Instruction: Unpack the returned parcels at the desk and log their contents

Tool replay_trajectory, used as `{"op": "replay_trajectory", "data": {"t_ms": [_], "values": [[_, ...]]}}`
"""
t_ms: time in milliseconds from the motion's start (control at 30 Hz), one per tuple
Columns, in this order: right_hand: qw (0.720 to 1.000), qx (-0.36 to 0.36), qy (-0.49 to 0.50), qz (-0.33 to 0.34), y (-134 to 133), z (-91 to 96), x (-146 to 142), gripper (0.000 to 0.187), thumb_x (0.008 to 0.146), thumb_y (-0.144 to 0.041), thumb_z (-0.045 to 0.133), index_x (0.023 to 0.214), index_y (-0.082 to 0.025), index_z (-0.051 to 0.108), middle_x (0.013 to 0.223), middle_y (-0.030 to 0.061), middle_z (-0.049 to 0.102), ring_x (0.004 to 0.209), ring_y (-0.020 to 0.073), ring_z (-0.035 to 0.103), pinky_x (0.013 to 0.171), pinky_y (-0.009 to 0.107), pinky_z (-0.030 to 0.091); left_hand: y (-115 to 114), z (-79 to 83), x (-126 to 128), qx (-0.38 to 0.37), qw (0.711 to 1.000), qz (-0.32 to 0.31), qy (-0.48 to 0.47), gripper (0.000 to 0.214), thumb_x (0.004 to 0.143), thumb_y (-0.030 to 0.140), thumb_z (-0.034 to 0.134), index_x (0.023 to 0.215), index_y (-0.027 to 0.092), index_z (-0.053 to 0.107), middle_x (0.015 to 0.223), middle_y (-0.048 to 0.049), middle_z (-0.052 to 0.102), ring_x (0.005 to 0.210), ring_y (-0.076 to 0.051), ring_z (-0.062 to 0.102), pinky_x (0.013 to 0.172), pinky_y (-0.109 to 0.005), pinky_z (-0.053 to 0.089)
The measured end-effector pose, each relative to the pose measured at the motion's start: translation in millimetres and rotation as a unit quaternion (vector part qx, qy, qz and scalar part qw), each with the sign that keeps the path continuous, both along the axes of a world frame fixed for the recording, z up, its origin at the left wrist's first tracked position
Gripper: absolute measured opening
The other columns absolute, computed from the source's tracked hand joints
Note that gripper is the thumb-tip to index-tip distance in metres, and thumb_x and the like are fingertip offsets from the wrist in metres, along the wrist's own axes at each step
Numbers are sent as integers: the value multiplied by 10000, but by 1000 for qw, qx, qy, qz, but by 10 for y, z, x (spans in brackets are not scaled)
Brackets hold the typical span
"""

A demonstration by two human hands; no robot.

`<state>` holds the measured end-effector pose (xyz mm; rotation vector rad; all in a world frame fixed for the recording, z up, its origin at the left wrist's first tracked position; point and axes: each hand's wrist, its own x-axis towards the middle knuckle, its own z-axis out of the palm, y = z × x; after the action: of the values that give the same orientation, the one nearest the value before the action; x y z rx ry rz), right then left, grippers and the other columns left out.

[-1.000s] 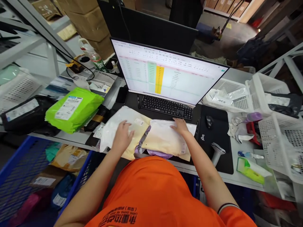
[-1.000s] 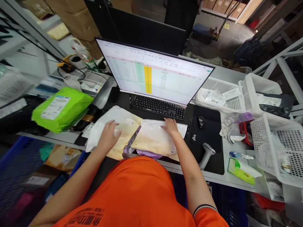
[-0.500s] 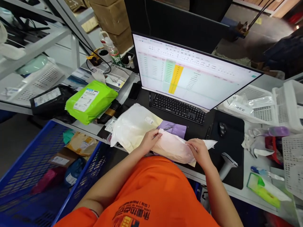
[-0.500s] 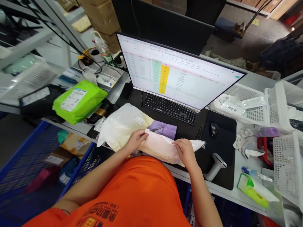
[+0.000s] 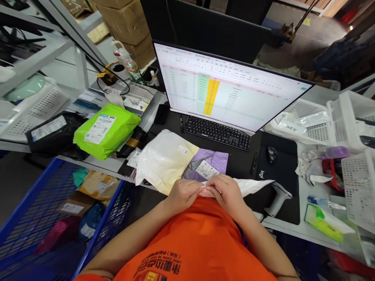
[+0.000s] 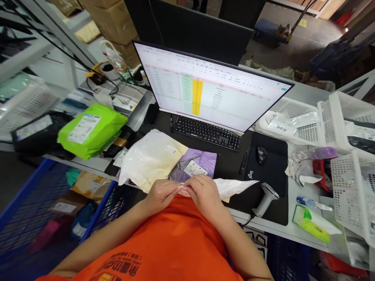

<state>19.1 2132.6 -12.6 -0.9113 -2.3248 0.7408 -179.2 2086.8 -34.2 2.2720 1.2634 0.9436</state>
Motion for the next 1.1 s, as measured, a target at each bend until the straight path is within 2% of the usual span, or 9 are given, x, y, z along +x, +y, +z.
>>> {"op": "replay_trajectory", "data": {"t_ms": [100, 233, 367, 533, 667, 800, 900, 1000, 1100], "values": [[996, 29, -79, -29, 40, -75, 282, 218, 1012, -291, 468, 942, -200, 654, 879, 66, 702, 826, 203, 618, 744, 331, 456, -86, 24, -147, 43, 998, 34, -13, 204, 954, 159, 503, 986, 183, 703, 854, -65, 781, 720, -177, 728, 638, -270, 540], [974, 53, -173, -140, 107, -244, 956, 244, 1007, -307, 444, 883, -213, 633, 848, 65, 686, 799, 229, 609, 727, 361, 436, -200, 46, -438, 40, 993, 101, -35, 208, 947, 162, 523, 969, 197, 728, 851, -67, 788, 748, -181, 743, 679, -267, 570], [961, 49, -185, -198, -39, -334, 1341, 231, 1005, -305, 430, 883, -217, 606, 840, 57, 676, 762, 226, 611, 703, 363, 439, -274, 116, -651, -12, 997, 73, -30, 245, 973, 231, 503, 995, 224, 747, 906, -61, 796, 819, -189, 755, 758, -278, 592], [976, 23, -142, -164, -321, -276, 1212, 190, 1014, -293, 445, 930, -223, 600, 902, 54, 681, 843, 212, 624, 781, 359, 473, -224, 462, -595, -89, 996, -15, -25, 544, 968, 555, 465, 1410, 247, 537, 1309, -121, 678, 1173, -270, 655, 974, -397, 548], [982, 38, -131, -134, -425, -201, 1193, 147, 1004, -271, 487, 964, -227, 621, 929, 47, 694, 900, 208, 632, 929, 409, 474, -112, 646, -350, -58, 986, -68, 142, 334, 966, 410, 536, 1243, 273, 661, 1397, -95, 613, 1239, -284, 597, 1029, -438, 505], [982, 45, -124, -136, -488, -184, 1283, 115, 993, -256, 518, 974, -228, 628, 941, 41, 695, 914, 197, 638, 993, 420, 472, -60, 529, -141, -41, 960, -108, 256, 229, 981, 299, 516, 927, 220, 725, 1260, -79, 693, 1105, -264, 658, 960, -426, 538], [982, 48, -122, -136, -533, -197, 1303, 114, 994, -255, 521, 966, -221, 626, 937, 40, 696, 913, 193, 640, 990, 412, 475, -48, 418, -56, -46, 955, -94, 278, 184, 973, 229, 518, 1027, 192, 690, 1184, -92, 718, 1035, -249, 681, 880, -396, 566], [982, 45, -117, -141, -573, -209, 1289, 115, 995, -251, 522, 968, -216, 628, 934, 38, 702, 909, 185, 643, 998, 407, 474, -21, 376, 14, -50, 954, -94, 280, 233, 973, 197, 511, 1169, 196, 636, 1287, -113, 668, 1068, -249, 674, 854, -386, 567], [983, 35, -113, -143, -606, -209, 1283, 129, 1000, -255, 513, 967, -214, 631, 930, 38, 705, 905, 183, 646, 1005, 416, 474, 8, 371, 92, -52, 947, -122, 292, 204, 976, 206, 516, 1123, 207, 657, 1323, -120, 647, 1105, -265, 661, 887, -405, 552]]}}
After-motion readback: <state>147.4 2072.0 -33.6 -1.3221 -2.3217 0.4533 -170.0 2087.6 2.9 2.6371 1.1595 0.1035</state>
